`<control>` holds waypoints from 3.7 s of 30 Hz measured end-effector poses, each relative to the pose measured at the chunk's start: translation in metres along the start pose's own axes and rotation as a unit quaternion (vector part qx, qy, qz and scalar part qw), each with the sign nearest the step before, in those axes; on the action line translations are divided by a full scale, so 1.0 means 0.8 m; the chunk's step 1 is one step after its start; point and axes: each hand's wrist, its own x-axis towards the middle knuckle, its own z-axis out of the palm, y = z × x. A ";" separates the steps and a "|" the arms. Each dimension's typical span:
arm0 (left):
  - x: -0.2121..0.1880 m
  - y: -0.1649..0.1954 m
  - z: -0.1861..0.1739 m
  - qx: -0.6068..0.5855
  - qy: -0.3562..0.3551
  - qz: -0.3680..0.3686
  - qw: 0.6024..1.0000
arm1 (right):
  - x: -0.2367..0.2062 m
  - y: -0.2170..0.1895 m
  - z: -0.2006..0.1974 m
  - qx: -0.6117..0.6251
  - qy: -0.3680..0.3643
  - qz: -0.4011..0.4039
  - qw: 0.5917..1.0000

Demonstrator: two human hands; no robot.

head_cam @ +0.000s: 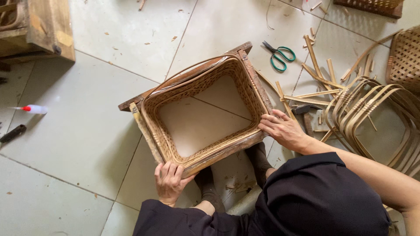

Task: The person sits on the floor and weaves thin bamboo strips across the base of a rectangular woven basket held in a wooden frame, pressing each strip into place and tucking the ends. They use scissors to trim a strip and continue adding strips to build up the woven base pattern.

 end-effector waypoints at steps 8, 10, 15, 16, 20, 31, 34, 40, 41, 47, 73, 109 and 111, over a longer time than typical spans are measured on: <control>0.009 0.001 0.003 -0.012 -0.007 -0.005 1.000 | 0.004 -0.008 -0.001 -0.045 0.010 0.012 0.999; 0.010 0.003 -0.001 -0.014 0.007 -0.007 1.000 | 0.008 -0.009 -0.007 -0.016 0.021 0.011 1.000; 0.018 0.005 -0.010 -0.029 0.036 -0.003 0.999 | 0.037 -0.036 -0.025 0.076 -0.026 -0.040 0.996; 0.019 0.004 -0.010 -0.039 0.034 -0.002 0.999 | 0.048 -0.047 -0.024 0.142 -0.005 -0.079 0.987; 0.017 0.003 -0.008 -0.039 0.017 -0.003 0.999 | 0.083 -0.084 -0.014 0.193 0.005 -0.139 0.971; 0.021 0.003 -0.014 -0.040 0.046 0.015 0.998 | 0.028 -0.046 -0.038 0.011 0.031 0.015 0.999; 0.017 0.006 -0.015 -0.044 0.043 0.003 0.998 | 0.012 -0.027 -0.023 -0.062 0.038 0.002 0.997; 0.015 0.007 -0.015 -0.049 0.048 0.007 0.998 | 0.008 -0.023 -0.003 -0.087 0.035 0.012 0.996; 0.014 0.007 -0.014 -0.045 0.045 0.008 0.998 | 0.009 -0.025 -0.005 -0.090 0.028 0.014 0.995; 0.005 0.003 -0.006 -0.060 0.058 0.012 0.996 | 0.037 -0.044 -0.030 -0.178 -0.151 0.025 0.972; 0.044 -0.035 -0.002 -0.220 0.109 0.000 0.969 | 0.355 -0.018 0.004 0.131 0.306 0.040 0.942; 0.147 -0.163 -0.012 -0.523 -0.129 -0.487 0.687 | 0.313 -0.028 0.004 0.123 0.238 0.010 0.963; 0.157 -0.141 -0.023 -0.394 -0.083 -0.392 0.827 | 0.312 -0.031 0.005 0.122 0.238 0.018 0.963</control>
